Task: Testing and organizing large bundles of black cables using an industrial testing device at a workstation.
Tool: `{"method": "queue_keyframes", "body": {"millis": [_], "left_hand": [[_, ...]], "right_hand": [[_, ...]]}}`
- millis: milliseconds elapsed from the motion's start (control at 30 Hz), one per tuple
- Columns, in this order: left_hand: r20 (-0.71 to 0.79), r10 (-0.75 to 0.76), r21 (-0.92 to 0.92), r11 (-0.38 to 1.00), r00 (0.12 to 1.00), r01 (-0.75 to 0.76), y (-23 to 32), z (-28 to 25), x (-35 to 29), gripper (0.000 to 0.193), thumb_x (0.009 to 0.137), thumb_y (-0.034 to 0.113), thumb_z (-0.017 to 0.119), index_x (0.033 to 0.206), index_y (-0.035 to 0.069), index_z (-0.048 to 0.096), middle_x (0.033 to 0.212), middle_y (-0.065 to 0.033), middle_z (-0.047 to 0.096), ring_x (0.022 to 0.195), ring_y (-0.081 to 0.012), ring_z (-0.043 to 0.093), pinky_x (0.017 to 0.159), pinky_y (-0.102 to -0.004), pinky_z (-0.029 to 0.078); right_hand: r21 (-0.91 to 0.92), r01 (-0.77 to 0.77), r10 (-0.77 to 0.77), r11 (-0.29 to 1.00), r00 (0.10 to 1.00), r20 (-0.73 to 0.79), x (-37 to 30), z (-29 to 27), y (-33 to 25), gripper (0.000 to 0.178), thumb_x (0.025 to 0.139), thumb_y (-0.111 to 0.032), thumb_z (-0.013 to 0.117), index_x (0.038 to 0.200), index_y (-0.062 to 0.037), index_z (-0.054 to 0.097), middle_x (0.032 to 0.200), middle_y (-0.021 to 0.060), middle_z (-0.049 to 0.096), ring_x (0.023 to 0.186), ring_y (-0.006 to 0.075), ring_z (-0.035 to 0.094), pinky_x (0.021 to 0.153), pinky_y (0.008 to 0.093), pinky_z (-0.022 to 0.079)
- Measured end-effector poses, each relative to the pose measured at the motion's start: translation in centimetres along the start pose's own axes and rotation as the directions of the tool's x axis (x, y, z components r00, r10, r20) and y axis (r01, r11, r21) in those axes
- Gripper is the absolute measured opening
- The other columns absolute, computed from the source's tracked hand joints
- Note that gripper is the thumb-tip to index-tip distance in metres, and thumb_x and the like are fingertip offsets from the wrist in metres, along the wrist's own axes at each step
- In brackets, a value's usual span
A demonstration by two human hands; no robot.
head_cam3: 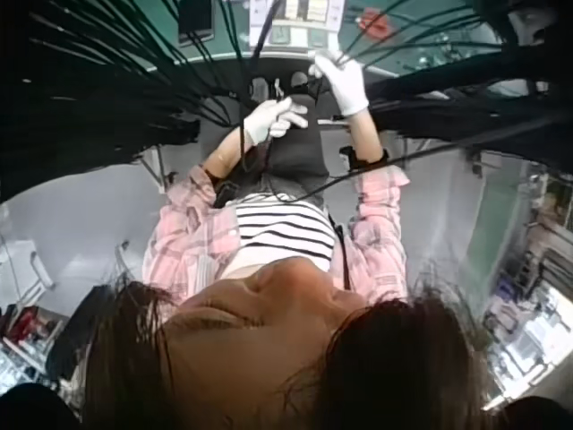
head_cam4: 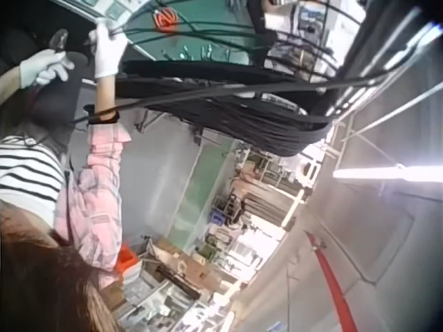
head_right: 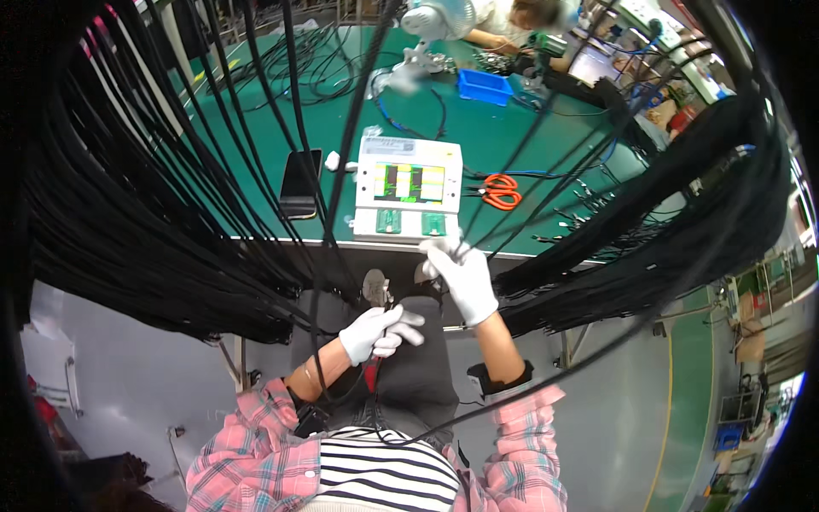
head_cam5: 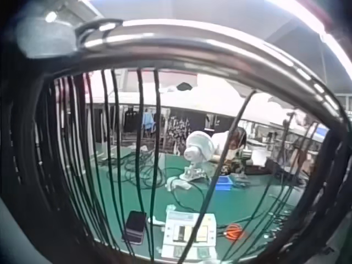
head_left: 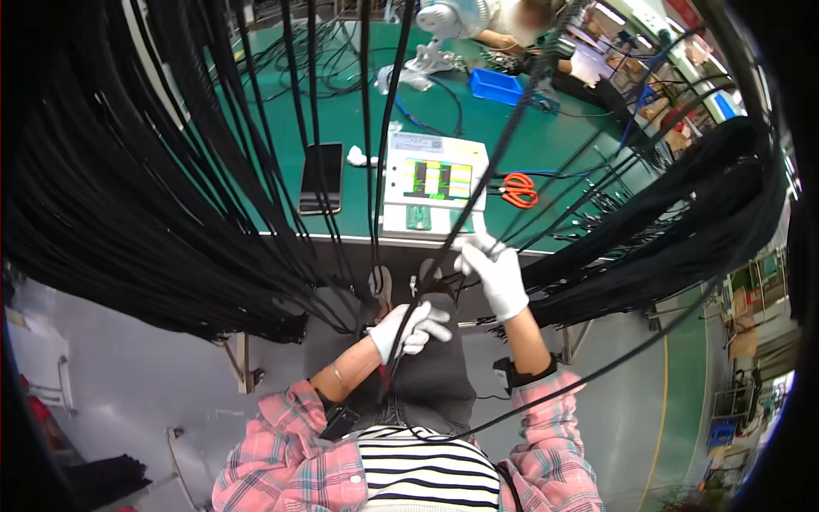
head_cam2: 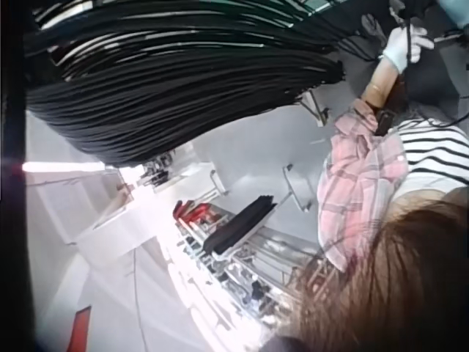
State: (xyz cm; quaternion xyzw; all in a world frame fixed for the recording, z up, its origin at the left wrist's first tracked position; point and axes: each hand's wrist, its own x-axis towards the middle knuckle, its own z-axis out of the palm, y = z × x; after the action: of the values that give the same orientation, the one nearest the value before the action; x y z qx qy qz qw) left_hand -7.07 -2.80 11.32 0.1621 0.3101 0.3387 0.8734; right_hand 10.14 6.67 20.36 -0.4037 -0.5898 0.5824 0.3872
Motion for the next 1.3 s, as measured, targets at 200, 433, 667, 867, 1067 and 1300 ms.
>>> {"method": "queue_keyframes", "body": {"millis": [200, 433, 667, 867, 1067, 1300], "left_hand": [[-0.266, 0.086, -0.163, 0.978, 0.96, -0.132, -2.9, -1.7, 5.7, 0.028, 0.099, 0.03, 0.047, 0.084, 0.007, 0.054, 0.062, -0.0032, 0.057, 0.038, -0.0079, 0.036, 0.034, -0.0228, 0.03], [-0.324, 0.21, 0.021, 0.976, 0.922, -0.215, -3.3, -2.5, 5.4, 0.029, 0.1, 0.024, 0.046, 0.112, 0.002, 0.06, 0.067, 0.0003, 0.055, 0.037, -0.0035, 0.034, 0.032, -0.0222, 0.027], [-0.242, 0.412, 0.224, 0.905, 0.878, -0.363, -2.1, 0.5, 1.6, 0.024, 0.097, 0.02, 0.052, 0.111, 0.001, 0.06, 0.065, -0.0004, 0.059, 0.04, -0.0029, 0.039, 0.035, -0.0191, 0.029], [-0.157, 0.661, 0.528, 0.684, 0.734, -0.503, -1.5, 2.0, 0.9, 0.02, 0.095, 0.015, 0.055, 0.104, -0.001, 0.061, 0.072, -0.0037, 0.067, 0.047, -0.0016, 0.042, 0.044, -0.0188, 0.033], [-0.352, 0.636, 0.415, 0.764, 0.687, -0.495, 1.4, 3.5, 1.1, 0.013, 0.091, 0.012, 0.061, 0.093, 0.001, 0.067, 0.055, 0.0041, 0.054, 0.041, -0.0005, 0.039, 0.038, -0.0198, 0.025], [-0.324, 0.778, 0.53, 0.621, 0.539, -0.578, 4.4, 3.0, 1.7, 0.018, 0.092, 0.017, 0.061, 0.094, 0.001, 0.068, 0.058, -0.0006, 0.057, 0.044, -0.0021, 0.041, 0.041, -0.0205, 0.026]], "right_hand": [[0.052, -0.227, 0.209, 0.972, 0.95, 0.234, -7.1, 3.2, 3.8, 0.015, 0.093, -0.011, 0.055, 0.094, -0.0005, 0.066, 0.078, 0.0009, 0.061, 0.061, 0.0052, 0.05, 0.058, 0.0226, 0.043], [-0.398, 0.532, -0.263, 0.747, 0.787, 0.558, -10.8, 2.4, 1.5, 0.045, 0.074, 0.002, 0.059, 0.119, -0.0053, 0.059, 0.089, 0.0117, 0.059, 0.08, 0.0276, 0.061, 0.074, 0.0371, 0.05], [-0.483, -0.001, -0.072, 0.876, 0.988, -0.133, -6.0, 0.3, 6.5, 0.026, 0.089, -0.015, 0.063, 0.112, -0.0023, 0.063, 0.098, 0.0116, 0.066, 0.091, 0.0231, 0.065, 0.079, 0.0314, 0.051], [0.07, -0.072, 0.077, 0.995, 0.995, -0.065, -2.1, 2.7, 5.2, 0.024, 0.093, -0.017, 0.059, 0.105, 0.0028, 0.066, 0.089, 0.0021, 0.065, 0.079, 0.008, 0.058, 0.072, 0.0222, 0.045], [0.341, 0.029, 0.027, 0.939, 0.987, -0.158, -2.1, 2.9, 5.6, 0.03, 0.096, -0.019, 0.054, 0.111, 0.0062, 0.059, 0.095, 0.0105, 0.066, 0.085, 0.0151, 0.063, 0.079, 0.0268, 0.05], [0.162, -0.002, 0.044, 0.987, 0.967, -0.252, -0.8, 2.4, 3.5, 0.027, 0.101, -0.022, 0.046, 0.1, 0.0026, 0.057, 0.062, 0.004, 0.055, 0.057, 0.0122, 0.057, 0.054, 0.024, 0.046]]}}
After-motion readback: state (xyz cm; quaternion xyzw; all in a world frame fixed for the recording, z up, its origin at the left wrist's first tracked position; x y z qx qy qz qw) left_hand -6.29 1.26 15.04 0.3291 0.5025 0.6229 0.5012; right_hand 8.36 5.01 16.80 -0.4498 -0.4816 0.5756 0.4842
